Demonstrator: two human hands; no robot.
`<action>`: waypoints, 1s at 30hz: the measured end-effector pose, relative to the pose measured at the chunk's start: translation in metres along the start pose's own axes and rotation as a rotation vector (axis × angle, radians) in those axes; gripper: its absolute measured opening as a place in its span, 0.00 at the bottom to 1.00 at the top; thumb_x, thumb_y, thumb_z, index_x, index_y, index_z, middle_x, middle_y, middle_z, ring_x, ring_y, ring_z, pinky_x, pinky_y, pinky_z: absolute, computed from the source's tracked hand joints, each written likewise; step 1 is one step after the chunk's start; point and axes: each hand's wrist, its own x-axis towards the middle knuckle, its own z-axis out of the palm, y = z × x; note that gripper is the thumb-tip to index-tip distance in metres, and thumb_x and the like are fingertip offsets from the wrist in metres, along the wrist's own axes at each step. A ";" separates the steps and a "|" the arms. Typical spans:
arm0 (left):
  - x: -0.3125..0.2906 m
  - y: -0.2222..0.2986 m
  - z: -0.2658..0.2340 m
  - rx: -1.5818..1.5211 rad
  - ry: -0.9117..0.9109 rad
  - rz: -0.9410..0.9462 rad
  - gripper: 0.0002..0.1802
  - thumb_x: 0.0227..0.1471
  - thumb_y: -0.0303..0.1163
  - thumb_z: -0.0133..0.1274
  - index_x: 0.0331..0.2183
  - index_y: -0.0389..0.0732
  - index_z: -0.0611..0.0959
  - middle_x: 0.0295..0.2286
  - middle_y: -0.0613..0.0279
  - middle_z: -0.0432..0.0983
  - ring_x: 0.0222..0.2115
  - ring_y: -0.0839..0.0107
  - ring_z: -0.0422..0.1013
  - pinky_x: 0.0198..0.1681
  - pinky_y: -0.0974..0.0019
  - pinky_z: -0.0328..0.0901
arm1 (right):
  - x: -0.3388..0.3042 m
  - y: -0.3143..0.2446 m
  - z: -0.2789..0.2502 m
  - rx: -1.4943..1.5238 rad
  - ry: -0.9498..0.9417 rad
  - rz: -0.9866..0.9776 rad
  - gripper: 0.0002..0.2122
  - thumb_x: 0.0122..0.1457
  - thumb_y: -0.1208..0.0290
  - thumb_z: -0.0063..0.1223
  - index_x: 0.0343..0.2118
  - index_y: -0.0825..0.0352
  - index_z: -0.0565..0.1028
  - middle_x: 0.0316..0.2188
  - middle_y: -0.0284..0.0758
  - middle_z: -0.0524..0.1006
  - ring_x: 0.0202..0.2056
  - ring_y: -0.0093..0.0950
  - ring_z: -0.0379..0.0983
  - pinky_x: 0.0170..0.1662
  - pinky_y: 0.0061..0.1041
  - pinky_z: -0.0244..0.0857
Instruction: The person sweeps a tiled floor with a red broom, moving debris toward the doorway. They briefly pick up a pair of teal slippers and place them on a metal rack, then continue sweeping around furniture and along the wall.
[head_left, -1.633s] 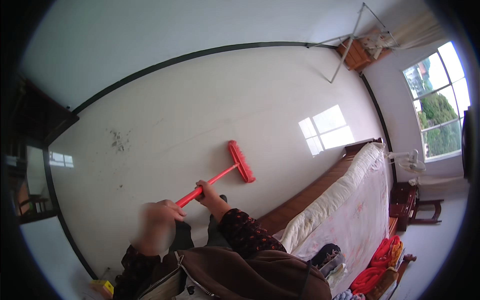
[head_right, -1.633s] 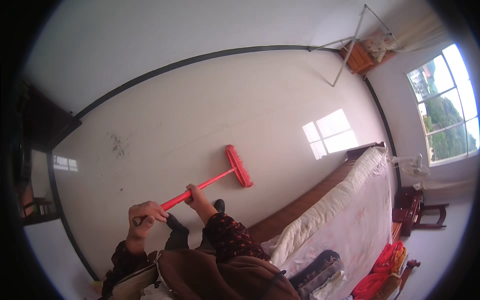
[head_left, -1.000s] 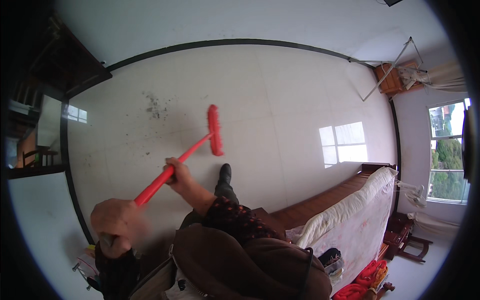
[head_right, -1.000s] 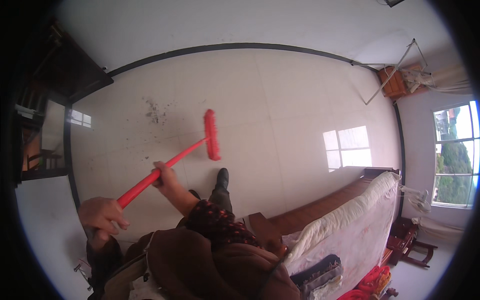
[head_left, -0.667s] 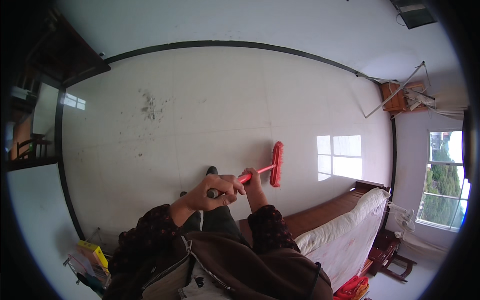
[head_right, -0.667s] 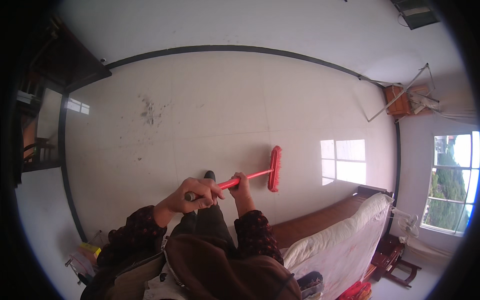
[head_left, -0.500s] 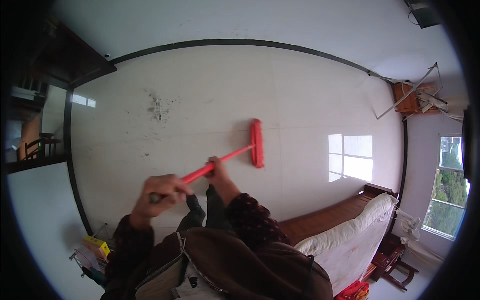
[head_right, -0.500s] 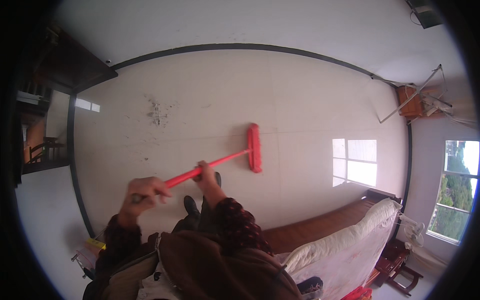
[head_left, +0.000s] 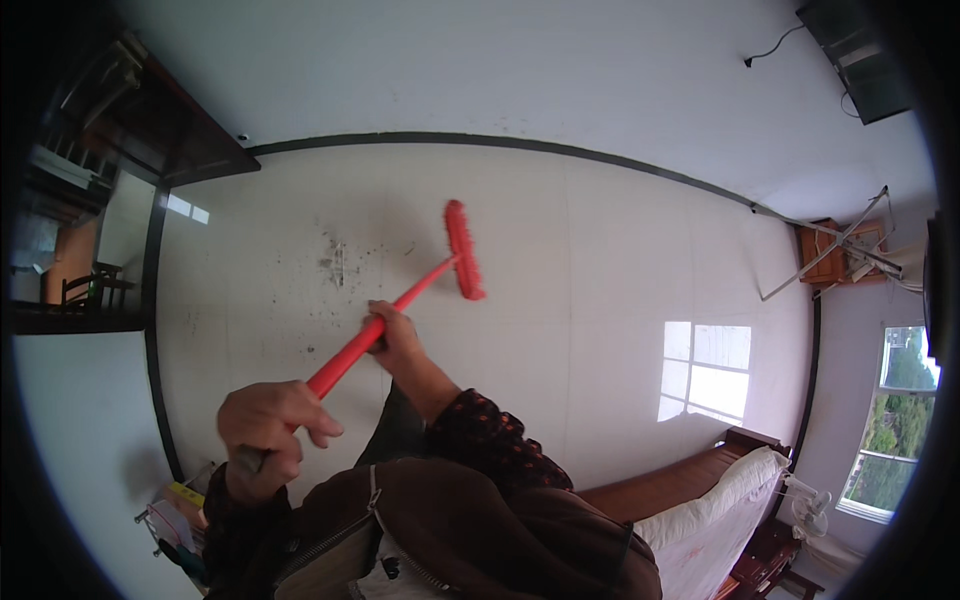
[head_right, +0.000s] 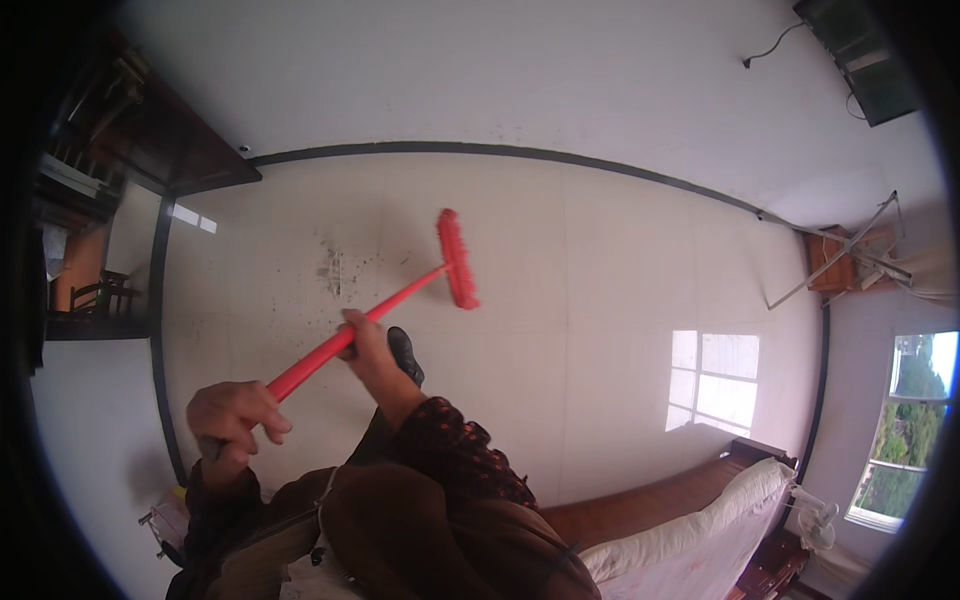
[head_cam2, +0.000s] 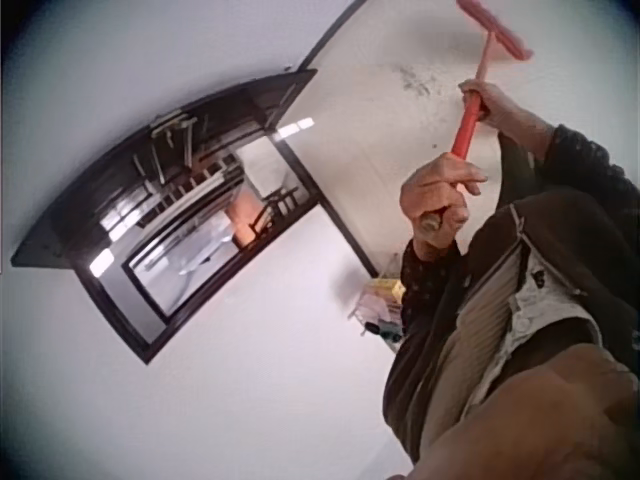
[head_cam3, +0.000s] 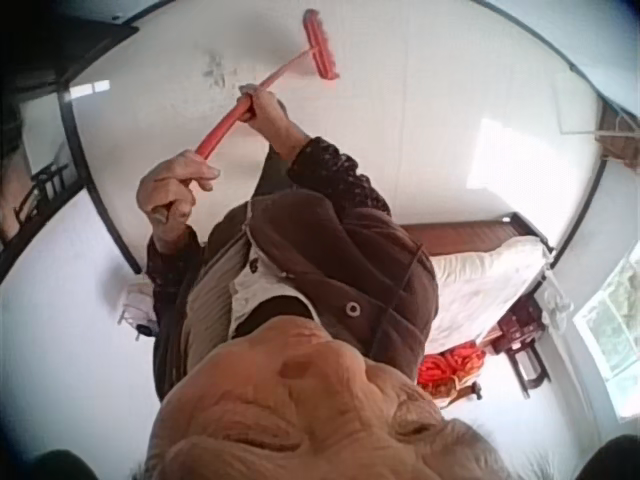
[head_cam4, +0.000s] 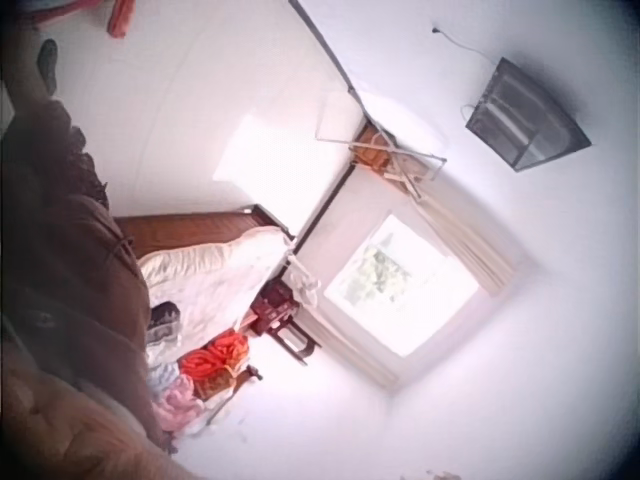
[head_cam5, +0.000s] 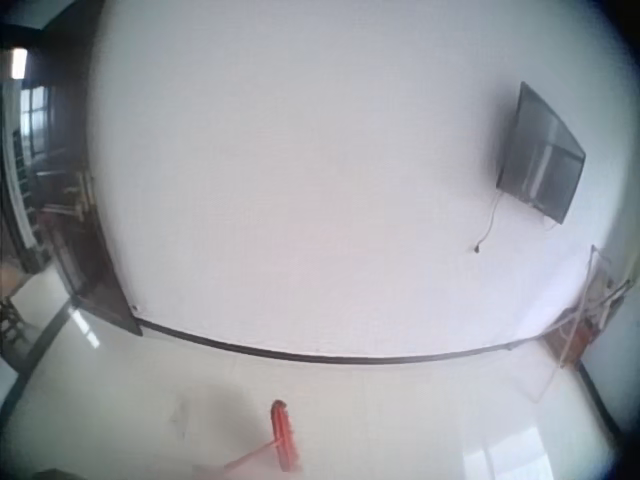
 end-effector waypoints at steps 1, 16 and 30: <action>0.010 -0.021 -0.005 -0.081 0.017 -0.029 0.16 0.48 0.30 0.54 0.14 0.38 0.70 0.30 0.47 0.79 0.21 0.66 0.72 0.24 0.67 0.68 | 0.012 -0.023 -0.009 -0.018 0.044 -0.057 0.11 0.56 0.71 0.50 0.20 0.58 0.62 0.13 0.26 0.60 0.13 0.21 0.54 0.13 0.23 0.44; 0.163 -0.335 -0.102 -0.291 0.239 -0.217 0.07 0.45 0.20 0.51 0.18 0.34 0.75 0.36 0.51 0.77 0.29 0.71 0.69 0.33 0.68 0.64 | 0.302 -0.262 -0.038 -0.345 0.328 -0.140 0.12 0.51 0.70 0.56 0.17 0.59 0.64 0.13 0.28 0.62 0.10 0.21 0.51 0.11 0.21 0.42; 0.102 -0.062 -0.174 0.644 0.642 -0.088 0.31 0.59 0.55 0.43 0.15 0.41 0.66 0.26 0.50 0.72 0.16 0.73 0.61 0.18 0.72 0.55 | 0.225 0.031 0.214 -0.377 -0.058 0.459 0.14 0.50 0.64 0.55 0.17 0.65 0.64 0.11 0.34 0.63 0.07 0.25 0.54 0.09 0.25 0.44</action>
